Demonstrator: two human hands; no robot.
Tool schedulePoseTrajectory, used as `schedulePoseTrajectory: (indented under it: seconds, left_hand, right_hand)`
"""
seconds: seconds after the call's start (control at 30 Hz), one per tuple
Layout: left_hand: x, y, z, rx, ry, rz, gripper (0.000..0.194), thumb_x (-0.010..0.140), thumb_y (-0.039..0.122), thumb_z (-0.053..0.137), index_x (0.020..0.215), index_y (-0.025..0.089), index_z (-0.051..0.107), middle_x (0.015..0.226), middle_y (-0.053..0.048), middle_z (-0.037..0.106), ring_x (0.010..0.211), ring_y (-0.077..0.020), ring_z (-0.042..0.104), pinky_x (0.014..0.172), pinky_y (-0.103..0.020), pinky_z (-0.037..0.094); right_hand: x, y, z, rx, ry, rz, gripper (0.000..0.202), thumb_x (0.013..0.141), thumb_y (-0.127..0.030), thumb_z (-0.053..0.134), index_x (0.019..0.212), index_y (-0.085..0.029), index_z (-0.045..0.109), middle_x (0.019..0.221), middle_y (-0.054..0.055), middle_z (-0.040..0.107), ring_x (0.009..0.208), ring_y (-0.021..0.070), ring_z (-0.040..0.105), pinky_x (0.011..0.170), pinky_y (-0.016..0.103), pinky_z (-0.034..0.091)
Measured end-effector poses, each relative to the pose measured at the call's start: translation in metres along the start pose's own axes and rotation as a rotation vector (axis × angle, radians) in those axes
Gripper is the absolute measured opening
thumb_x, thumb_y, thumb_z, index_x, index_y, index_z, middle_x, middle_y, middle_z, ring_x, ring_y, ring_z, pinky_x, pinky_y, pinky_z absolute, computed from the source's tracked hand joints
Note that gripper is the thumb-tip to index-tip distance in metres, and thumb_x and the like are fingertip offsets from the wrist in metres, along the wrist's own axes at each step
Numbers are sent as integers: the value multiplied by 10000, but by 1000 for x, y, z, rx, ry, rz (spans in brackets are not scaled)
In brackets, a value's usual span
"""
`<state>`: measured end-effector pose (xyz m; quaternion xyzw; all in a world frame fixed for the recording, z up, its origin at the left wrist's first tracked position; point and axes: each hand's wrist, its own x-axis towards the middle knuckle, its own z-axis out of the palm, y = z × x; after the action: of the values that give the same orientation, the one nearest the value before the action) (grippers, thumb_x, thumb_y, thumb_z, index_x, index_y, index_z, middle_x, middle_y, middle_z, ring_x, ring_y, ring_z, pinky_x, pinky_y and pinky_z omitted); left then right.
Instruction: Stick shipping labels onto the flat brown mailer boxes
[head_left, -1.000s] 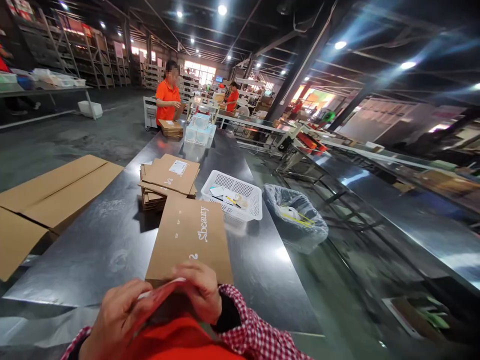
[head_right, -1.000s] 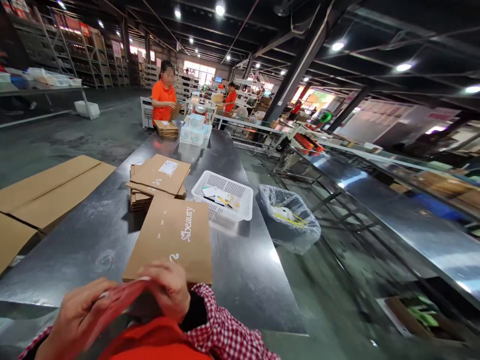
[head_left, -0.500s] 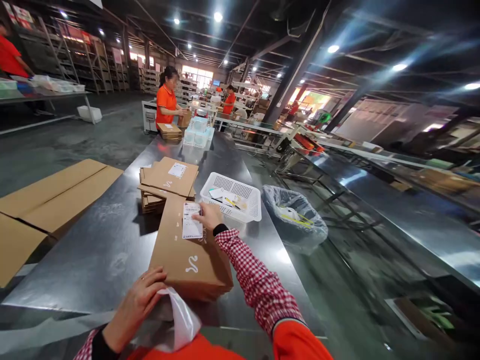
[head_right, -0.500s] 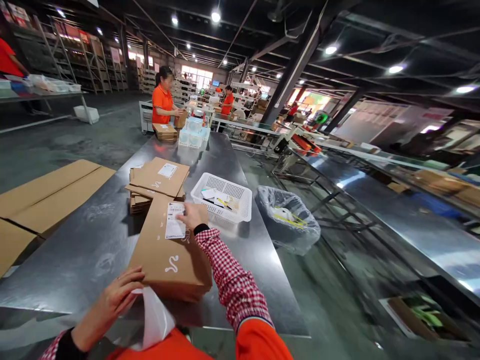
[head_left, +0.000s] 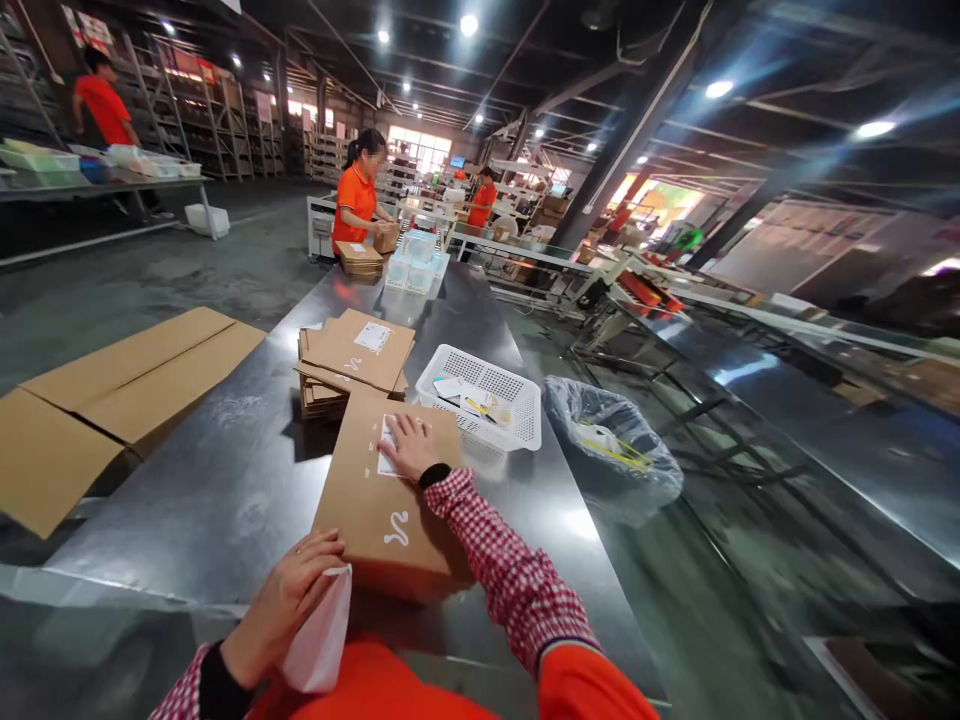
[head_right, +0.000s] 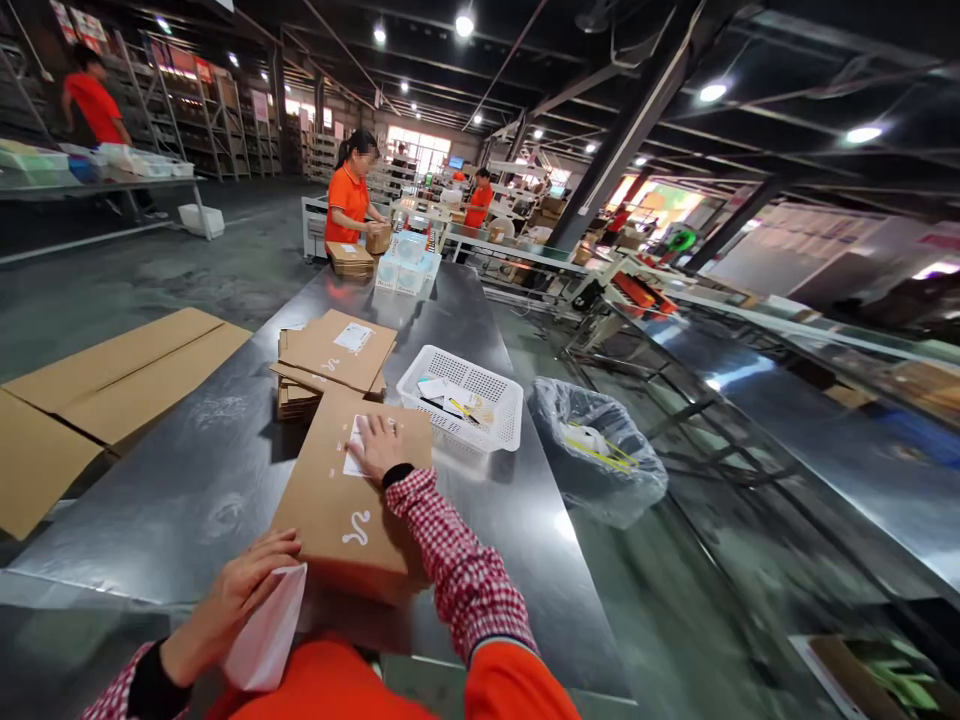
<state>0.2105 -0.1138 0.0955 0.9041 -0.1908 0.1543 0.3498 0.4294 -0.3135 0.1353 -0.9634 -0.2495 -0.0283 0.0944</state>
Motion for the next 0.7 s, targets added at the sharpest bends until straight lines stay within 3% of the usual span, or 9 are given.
schedulePoseTrajectory:
  seconds: [0.1,0.17,0.27,0.33,0.47,0.53,0.6,0.7]
  left_hand:
    - [-9,-6,-2,92,43,-31,316,927,384,422,971,280,717,1230,-48,641,1176,-205,570,968,-365,504]
    - [-19,-14,1,163,98,-46,314,916,393,433,951,288,726,1340,-52,558,1240,-225,511,978,-387,491]
    - [-30,-21,11,190,106,-45,320,908,406,436,951,286,730,1406,-71,485,1301,-262,438,1018,-452,441]
    - [-28,-17,16,163,85,-74,334,912,411,427,969,277,728,1426,-85,455,1316,-283,413,1046,-496,395]
    - [-12,0,5,27,28,-55,357,926,405,394,969,279,725,1343,-79,548,1212,-258,536,997,-443,461]
    - [-5,7,-10,-29,24,-15,355,936,392,380,971,296,720,1261,-56,620,1143,-224,595,932,-363,522]
    - [-3,13,-28,-28,91,9,321,930,392,405,996,307,708,1222,-34,649,1139,-205,599,908,-315,536]
    - [1,22,-57,51,272,-19,308,924,392,415,1061,299,676,1213,-24,651,1175,-203,570,961,-327,500]
  right_hand:
    - [-7,41,-14,30,44,425,573,930,-439,344,1413,-131,351,1484,187,297,1365,328,263,1075,546,194]
    - [-29,65,-20,146,77,550,555,916,-397,365,1342,-48,430,1389,260,402,1292,355,375,1031,535,277]
    - [-77,80,-14,447,23,474,456,881,-388,390,1108,-58,608,1118,216,626,1050,314,583,914,446,424]
    - [-109,78,-7,675,37,396,414,824,-428,467,1024,-108,637,1028,152,675,933,287,629,842,415,474]
    - [-148,70,-16,1125,282,448,493,682,-437,645,1088,-163,593,1096,122,668,940,288,638,812,418,504]
    - [-151,66,-35,1339,298,479,555,683,-432,662,1173,-198,546,1093,104,674,904,276,658,778,419,521]
    - [-138,59,-59,1472,282,459,586,690,-425,668,1219,-225,517,1076,87,682,864,264,671,747,415,532]
    - [-83,44,-93,1466,372,361,559,672,-408,668,1179,-204,550,1092,89,677,904,255,660,776,401,531]
